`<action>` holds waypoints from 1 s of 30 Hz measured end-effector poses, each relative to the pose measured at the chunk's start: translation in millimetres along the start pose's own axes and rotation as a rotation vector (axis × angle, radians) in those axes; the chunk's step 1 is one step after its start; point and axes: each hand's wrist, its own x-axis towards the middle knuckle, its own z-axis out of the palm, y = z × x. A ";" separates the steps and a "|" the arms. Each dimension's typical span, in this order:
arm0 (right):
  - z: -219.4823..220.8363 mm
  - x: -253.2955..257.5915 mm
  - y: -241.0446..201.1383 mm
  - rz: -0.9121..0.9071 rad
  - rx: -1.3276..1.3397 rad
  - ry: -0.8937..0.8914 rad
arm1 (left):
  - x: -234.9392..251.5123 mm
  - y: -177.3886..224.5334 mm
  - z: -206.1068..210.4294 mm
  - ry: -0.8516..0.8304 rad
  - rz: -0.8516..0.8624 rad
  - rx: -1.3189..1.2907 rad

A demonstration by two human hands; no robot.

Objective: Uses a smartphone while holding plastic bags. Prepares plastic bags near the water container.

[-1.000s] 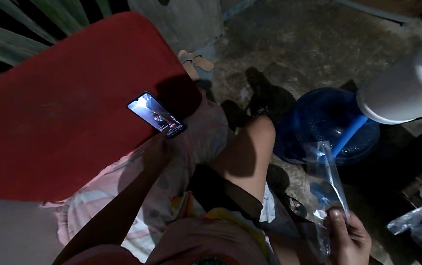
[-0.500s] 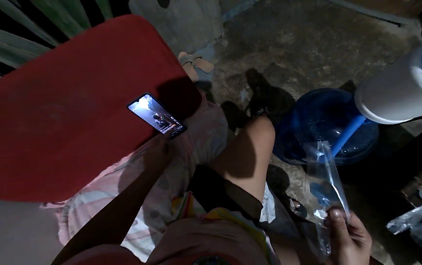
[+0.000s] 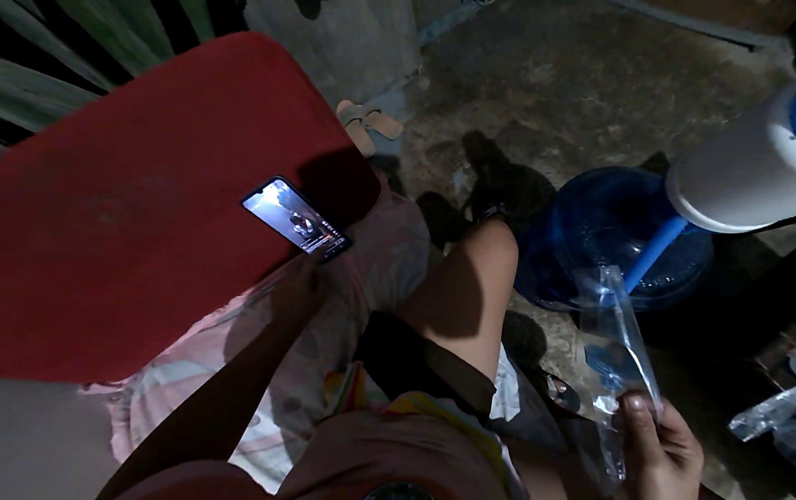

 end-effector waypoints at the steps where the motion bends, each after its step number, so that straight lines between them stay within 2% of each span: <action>1: 0.3 -0.2 -0.3 0.002 -0.001 0.003 | -0.3 -0.3 0.8 0.004 0.002 -0.006; 8: 2.0 -1.1 -2.8 0.021 0.003 0.012 | -6.8 8.5 5.5 -0.116 -0.042 -0.020; 14: 5.4 -1.5 -5.4 0.028 0.005 0.028 | -14.4 23.2 13.8 -0.324 -0.050 -0.047; 30: 2.2 -1.5 -2.1 0.017 0.006 0.010 | -24.4 28.8 37.3 -0.158 0.018 -0.056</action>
